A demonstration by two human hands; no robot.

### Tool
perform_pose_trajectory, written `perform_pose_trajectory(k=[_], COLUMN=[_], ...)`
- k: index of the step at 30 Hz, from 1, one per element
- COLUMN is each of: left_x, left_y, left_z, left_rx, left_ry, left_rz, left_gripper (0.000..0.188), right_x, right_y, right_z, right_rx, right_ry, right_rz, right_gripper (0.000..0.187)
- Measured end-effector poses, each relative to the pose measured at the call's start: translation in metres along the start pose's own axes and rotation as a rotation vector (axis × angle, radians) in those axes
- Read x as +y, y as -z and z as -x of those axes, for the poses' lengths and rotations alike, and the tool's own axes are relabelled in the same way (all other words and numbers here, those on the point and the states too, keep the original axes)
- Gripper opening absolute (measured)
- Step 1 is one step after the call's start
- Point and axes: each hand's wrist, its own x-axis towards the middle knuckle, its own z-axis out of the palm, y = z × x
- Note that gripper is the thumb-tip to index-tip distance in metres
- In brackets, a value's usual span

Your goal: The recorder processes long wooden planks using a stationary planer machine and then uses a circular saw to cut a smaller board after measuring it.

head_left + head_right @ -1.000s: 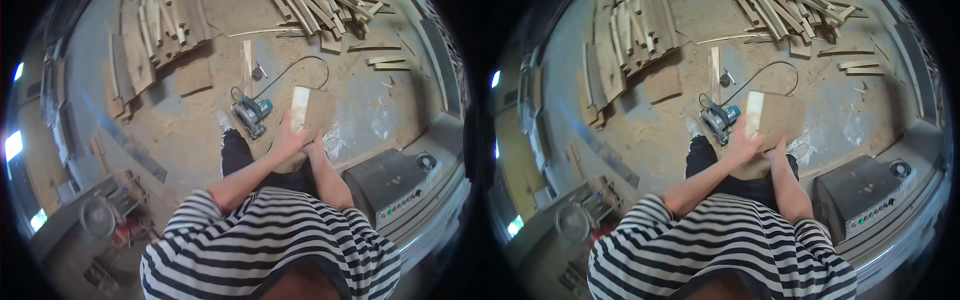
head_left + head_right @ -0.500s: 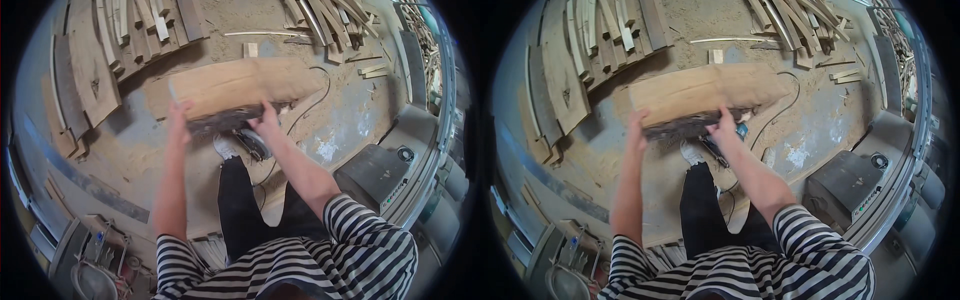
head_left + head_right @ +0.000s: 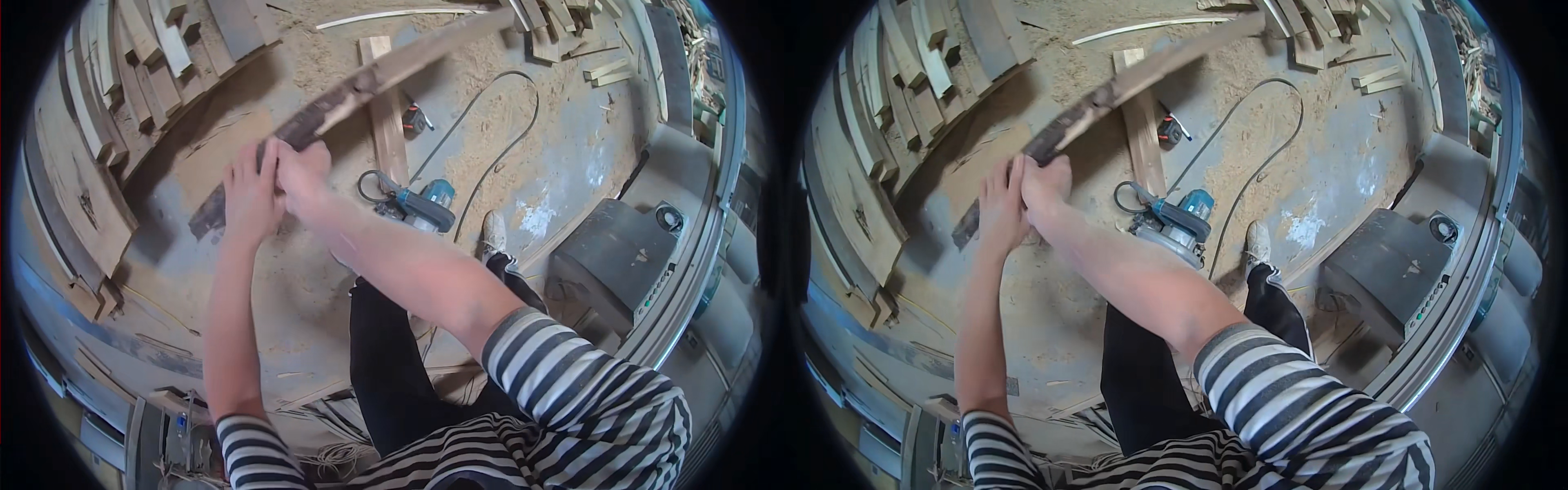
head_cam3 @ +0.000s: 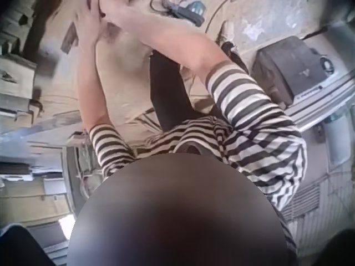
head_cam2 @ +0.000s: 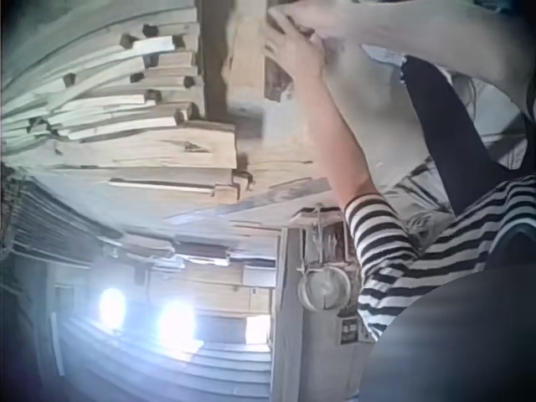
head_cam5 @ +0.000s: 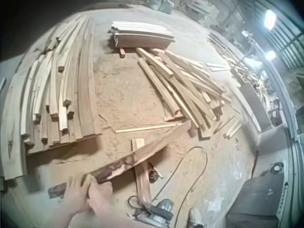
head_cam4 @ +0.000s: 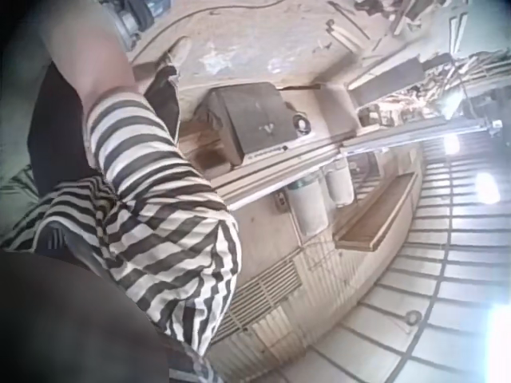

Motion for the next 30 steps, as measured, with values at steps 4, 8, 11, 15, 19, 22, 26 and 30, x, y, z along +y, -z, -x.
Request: perform_pose_trajectory(k=[4, 8, 11, 15, 19, 22, 26, 30], left_x=[0.008, 0.009, 0.016, 0.011, 0.001, 0.006, 0.012, 0.005], left_y=[-0.016, -0.035, -0.045, -0.042, -0.036, -0.033, -0.032, -0.028], left_z=[-0.042, -0.032, -0.022, -0.023, -0.037, -0.034, -0.037, -0.043], left_rx=[0.013, -0.04, 0.089, 0.076, 0.14, 0.11, 0.108, 0.135], left_ry=[0.353, 0.409, 0.403, 0.398, 0.289, 0.385, 0.398, 0.408], left_rz=[0.025, 0.034, 0.149, 0.168, 0.288, 0.334, 0.387, 0.338], left_gripper=[0.077, 0.068, 0.057, 0.051, 0.048, 0.05, 0.05, 0.053], right_x=[-0.023, -0.033, -0.047, -0.064, -0.081, -0.077, -0.091, -0.088], right_y=[0.063, 0.191, 0.262, 0.286, 0.303, 0.318, 0.328, 0.342], right_z=[-0.036, -0.095, -0.174, -0.275, -0.331, -0.338, -0.332, -0.31], right_rx=[-0.507, -0.44, -0.095, 0.155, -0.258, -0.42, -0.2, -0.63], right_ry=[0.491, 0.896, 0.722, 0.71, 0.819, 0.917, 0.971, 1.16], right_rz=[0.55, 1.023, 1.126, 1.117, 1.564, 1.689, 1.571, 1.374], right_gripper=[0.02, 0.03, 0.029, 0.026, 0.023, 0.021, 0.017, 0.051])
